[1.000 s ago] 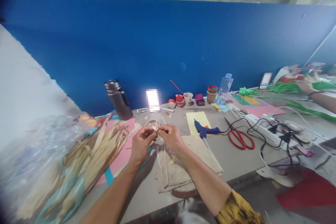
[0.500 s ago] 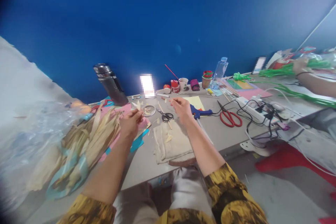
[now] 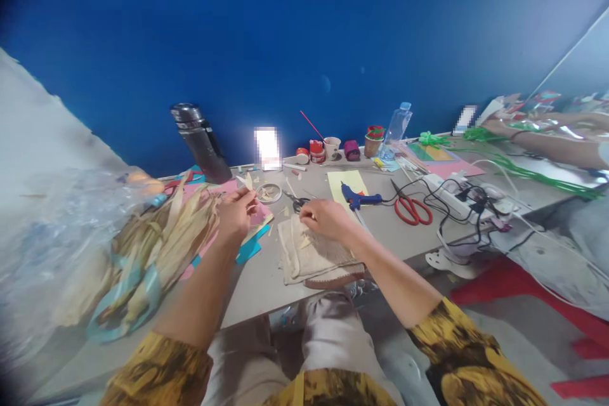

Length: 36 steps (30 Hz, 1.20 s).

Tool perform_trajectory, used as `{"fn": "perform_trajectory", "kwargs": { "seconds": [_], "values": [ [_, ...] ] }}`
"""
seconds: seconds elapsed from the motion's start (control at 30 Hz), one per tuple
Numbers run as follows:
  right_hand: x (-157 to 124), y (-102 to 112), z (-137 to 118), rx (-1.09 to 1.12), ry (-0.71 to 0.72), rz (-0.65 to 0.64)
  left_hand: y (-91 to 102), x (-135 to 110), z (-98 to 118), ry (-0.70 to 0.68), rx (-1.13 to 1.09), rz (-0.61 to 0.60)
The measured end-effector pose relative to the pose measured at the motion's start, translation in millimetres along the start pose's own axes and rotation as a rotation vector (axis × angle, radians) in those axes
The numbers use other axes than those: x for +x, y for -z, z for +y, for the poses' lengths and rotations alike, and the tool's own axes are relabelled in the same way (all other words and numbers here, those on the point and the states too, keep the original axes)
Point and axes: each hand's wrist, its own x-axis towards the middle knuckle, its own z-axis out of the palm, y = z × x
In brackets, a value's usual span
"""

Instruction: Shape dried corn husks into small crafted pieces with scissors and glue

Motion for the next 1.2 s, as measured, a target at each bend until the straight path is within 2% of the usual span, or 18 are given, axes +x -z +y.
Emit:
{"fn": "perform_trajectory", "kwargs": {
  "seconds": [0.07, 0.17, 0.33, 0.47, 0.63, 0.83, 0.97, 1.07, 1.2],
  "values": [
    [24.6, 3.1, -6.6, -0.144, -0.01, -0.033, 0.1, 0.0, 0.3, -0.011, 0.011, 0.002],
    [61.7, -8.9, -15.8, -0.384, -0.044, -0.209, 0.3, -0.2, 1.4, -0.002, 0.005, 0.005],
    [94.3, -39.9, -16.2, -0.469, -0.127, -0.223, -0.9, -1.8, 3.6, 0.013, -0.005, 0.025],
    [96.1, -45.8, -5.3, -0.447, -0.13, -0.229, -2.4, -4.8, 3.1, 0.029, 0.003, 0.012],
    [89.6, -47.1, 4.5, -0.314, -0.021, -0.245, -1.4, -5.7, 1.3, 0.016, 0.003, -0.016],
    [85.9, -47.0, 10.9, -0.26, 0.05, -0.214, 1.0, -4.3, 1.9, 0.03, -0.034, 0.022],
    [88.1, -48.4, 16.3, -0.177, 0.06, -0.224, -1.4, -5.7, 8.5, 0.083, -0.086, -0.028],
    [90.7, -50.1, 22.1, -0.05, 0.075, -0.127, -2.3, -2.3, 23.3, 0.097, -0.084, -0.09],
    [94.0, -50.6, 33.2, 0.041, -0.011, 0.108, 1.8, 7.8, 36.6, -0.055, -0.001, -0.094]
  ]
}}
